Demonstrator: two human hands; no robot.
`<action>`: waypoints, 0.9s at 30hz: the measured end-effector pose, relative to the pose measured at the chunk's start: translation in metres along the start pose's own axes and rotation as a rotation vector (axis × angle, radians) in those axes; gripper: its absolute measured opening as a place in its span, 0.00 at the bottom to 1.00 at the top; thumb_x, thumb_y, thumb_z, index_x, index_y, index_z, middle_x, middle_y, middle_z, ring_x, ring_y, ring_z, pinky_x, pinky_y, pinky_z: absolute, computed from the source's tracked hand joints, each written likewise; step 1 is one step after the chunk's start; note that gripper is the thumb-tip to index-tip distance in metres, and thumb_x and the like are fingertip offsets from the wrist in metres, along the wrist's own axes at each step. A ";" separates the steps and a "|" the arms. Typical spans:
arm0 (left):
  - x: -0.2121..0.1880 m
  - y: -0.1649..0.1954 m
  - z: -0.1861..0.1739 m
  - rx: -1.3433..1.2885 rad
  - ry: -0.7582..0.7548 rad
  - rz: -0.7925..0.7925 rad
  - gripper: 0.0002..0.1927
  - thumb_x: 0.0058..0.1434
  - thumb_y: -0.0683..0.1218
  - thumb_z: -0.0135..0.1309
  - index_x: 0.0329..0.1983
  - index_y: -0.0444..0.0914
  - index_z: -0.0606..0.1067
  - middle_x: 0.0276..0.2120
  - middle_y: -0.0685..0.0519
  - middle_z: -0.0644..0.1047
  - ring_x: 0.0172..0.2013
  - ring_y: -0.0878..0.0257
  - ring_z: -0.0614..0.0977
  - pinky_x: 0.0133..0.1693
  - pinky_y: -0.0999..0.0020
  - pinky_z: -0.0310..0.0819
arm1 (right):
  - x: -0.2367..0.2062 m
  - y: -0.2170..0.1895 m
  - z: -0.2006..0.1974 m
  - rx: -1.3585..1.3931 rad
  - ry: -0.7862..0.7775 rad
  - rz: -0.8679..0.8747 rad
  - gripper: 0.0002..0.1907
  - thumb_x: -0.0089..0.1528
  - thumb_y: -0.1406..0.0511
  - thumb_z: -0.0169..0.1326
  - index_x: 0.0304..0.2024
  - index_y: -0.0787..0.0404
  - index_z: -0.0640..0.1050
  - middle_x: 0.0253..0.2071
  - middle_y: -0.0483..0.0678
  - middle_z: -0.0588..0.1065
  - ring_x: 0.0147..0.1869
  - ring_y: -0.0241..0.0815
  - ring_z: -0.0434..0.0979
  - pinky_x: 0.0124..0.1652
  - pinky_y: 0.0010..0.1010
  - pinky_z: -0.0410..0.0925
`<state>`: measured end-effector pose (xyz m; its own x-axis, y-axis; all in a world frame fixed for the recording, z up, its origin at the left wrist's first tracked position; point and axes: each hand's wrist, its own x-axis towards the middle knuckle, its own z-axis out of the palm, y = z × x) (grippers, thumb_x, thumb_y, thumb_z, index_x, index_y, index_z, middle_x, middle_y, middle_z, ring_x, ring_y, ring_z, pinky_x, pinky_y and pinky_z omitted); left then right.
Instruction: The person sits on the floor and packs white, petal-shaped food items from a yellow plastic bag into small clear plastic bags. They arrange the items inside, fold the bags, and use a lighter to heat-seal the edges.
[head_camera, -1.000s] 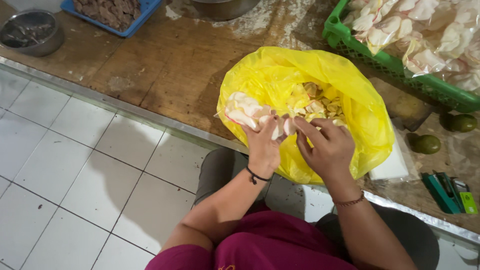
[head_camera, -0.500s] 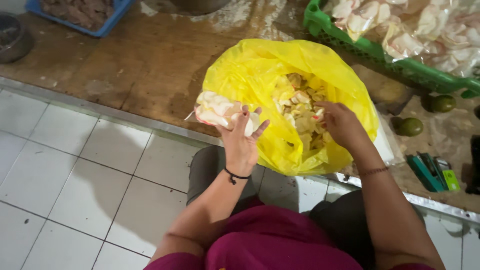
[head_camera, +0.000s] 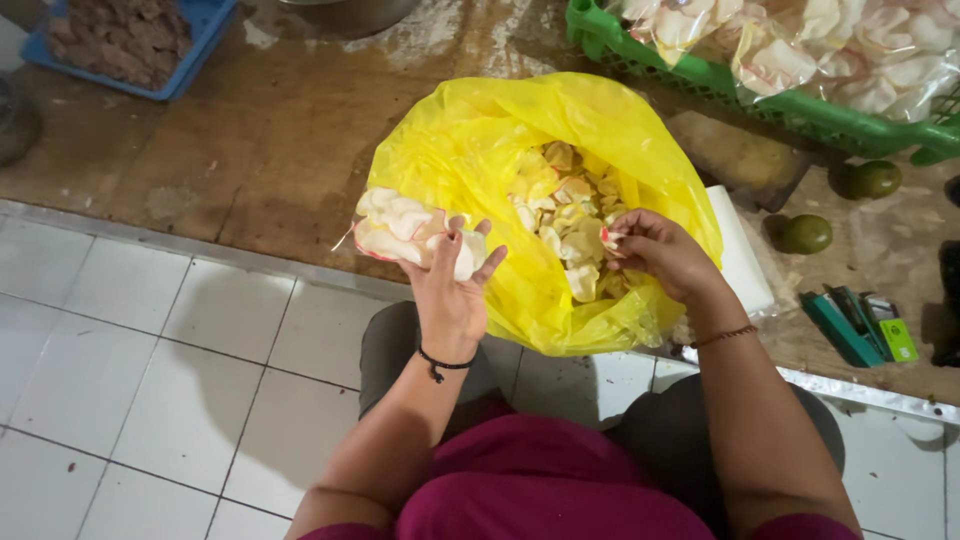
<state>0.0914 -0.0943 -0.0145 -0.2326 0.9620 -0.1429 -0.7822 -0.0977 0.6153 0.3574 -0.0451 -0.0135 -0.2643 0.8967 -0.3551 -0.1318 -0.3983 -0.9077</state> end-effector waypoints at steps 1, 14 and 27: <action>0.000 -0.003 0.002 0.007 -0.006 0.002 0.25 0.67 0.41 0.53 0.63 0.48 0.59 0.50 0.53 0.74 0.53 0.49 0.80 0.45 0.48 0.83 | 0.000 0.001 -0.004 -0.005 -0.026 -0.019 0.07 0.67 0.73 0.52 0.47 0.62 0.72 0.47 0.48 0.76 0.42 0.41 0.78 0.47 0.35 0.73; -0.008 -0.018 0.010 0.046 -0.035 0.012 0.26 0.68 0.41 0.52 0.67 0.48 0.59 0.50 0.52 0.73 0.53 0.49 0.80 0.46 0.48 0.83 | -0.007 0.017 -0.033 0.166 -0.090 -0.052 0.20 0.65 0.77 0.46 0.58 0.60 0.71 0.57 0.53 0.70 0.50 0.41 0.76 0.45 0.35 0.72; -0.028 -0.055 0.021 -0.072 -0.221 -0.045 0.27 0.65 0.36 0.52 0.66 0.42 0.61 0.51 0.50 0.74 0.49 0.54 0.81 0.52 0.45 0.84 | -0.026 0.026 -0.005 -0.088 0.067 -0.496 0.10 0.66 0.75 0.55 0.48 0.64 0.72 0.55 0.53 0.75 0.50 0.39 0.78 0.46 0.31 0.74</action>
<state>0.1528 -0.1107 -0.0277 -0.0706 0.9975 0.0088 -0.8298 -0.0636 0.5544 0.3654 -0.0783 -0.0290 -0.1275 0.9854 0.1128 -0.1442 0.0941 -0.9851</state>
